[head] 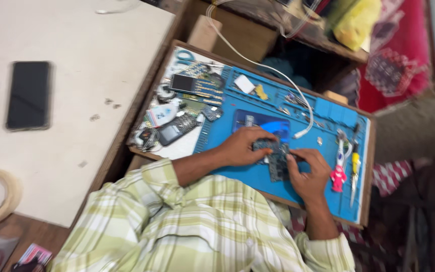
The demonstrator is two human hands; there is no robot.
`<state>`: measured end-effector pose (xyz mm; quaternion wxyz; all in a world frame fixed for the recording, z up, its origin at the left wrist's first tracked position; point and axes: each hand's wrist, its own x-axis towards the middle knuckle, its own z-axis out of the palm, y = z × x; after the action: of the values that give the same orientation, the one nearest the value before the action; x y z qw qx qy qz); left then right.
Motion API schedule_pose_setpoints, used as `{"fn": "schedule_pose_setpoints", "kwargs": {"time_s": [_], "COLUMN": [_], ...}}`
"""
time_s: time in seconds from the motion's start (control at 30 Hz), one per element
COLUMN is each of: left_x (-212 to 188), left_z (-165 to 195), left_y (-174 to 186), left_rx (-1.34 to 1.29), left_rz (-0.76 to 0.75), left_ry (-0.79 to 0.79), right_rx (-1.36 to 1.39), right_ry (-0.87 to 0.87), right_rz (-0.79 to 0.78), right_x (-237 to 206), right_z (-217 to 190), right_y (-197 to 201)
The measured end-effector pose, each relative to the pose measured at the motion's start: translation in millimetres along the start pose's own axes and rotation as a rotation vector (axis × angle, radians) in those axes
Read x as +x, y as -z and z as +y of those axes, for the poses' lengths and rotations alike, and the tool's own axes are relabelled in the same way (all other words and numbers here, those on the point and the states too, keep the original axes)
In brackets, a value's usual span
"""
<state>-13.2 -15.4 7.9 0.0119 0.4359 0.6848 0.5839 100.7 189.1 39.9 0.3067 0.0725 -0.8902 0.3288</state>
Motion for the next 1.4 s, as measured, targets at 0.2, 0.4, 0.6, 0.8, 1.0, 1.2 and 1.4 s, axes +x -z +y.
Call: {"fn": "schedule_pose_setpoints", "kwargs": {"time_s": [0.2, 0.4, 0.6, 0.8, 1.0, 1.2, 1.4], "left_x": [1.5, 2.3, 1.5, -2.1, -0.7, -0.6, -0.7], "left_z": [-10.9, -15.2, -11.7, -3.2, 0.7, 3.5, 5.1], "left_y": [-0.6, -1.6, 0.8, 3.4, 2.9, 2.2, 1.0], "left_rx": [0.019, 0.041, 0.082, 0.132, 0.110, 0.118, 0.109], "left_rz": [-0.017, -0.026, -0.071, -0.135, -0.171, -0.158, -0.155], "left_ry": [0.028, 0.009, -0.011, -0.084, -0.137, -0.148, -0.155], "right_rx": [-0.028, -0.004, -0.017, -0.003, -0.007, 0.020, 0.020], "right_ry": [-0.012, -0.051, -0.026, -0.049, -0.042, -0.015, -0.004], "right_rz": [-0.020, -0.041, -0.050, -0.056, -0.068, -0.065, -0.075], "right_x": [3.5, 2.5, 2.3, 3.7, 2.8, 2.7, -0.2], "right_z": [0.8, 5.2, 5.7, 7.4, 12.0, 14.3, 16.2], "right_y": [-3.6, -7.1, -7.2, -9.9, -10.0, -8.3, -7.5]}}
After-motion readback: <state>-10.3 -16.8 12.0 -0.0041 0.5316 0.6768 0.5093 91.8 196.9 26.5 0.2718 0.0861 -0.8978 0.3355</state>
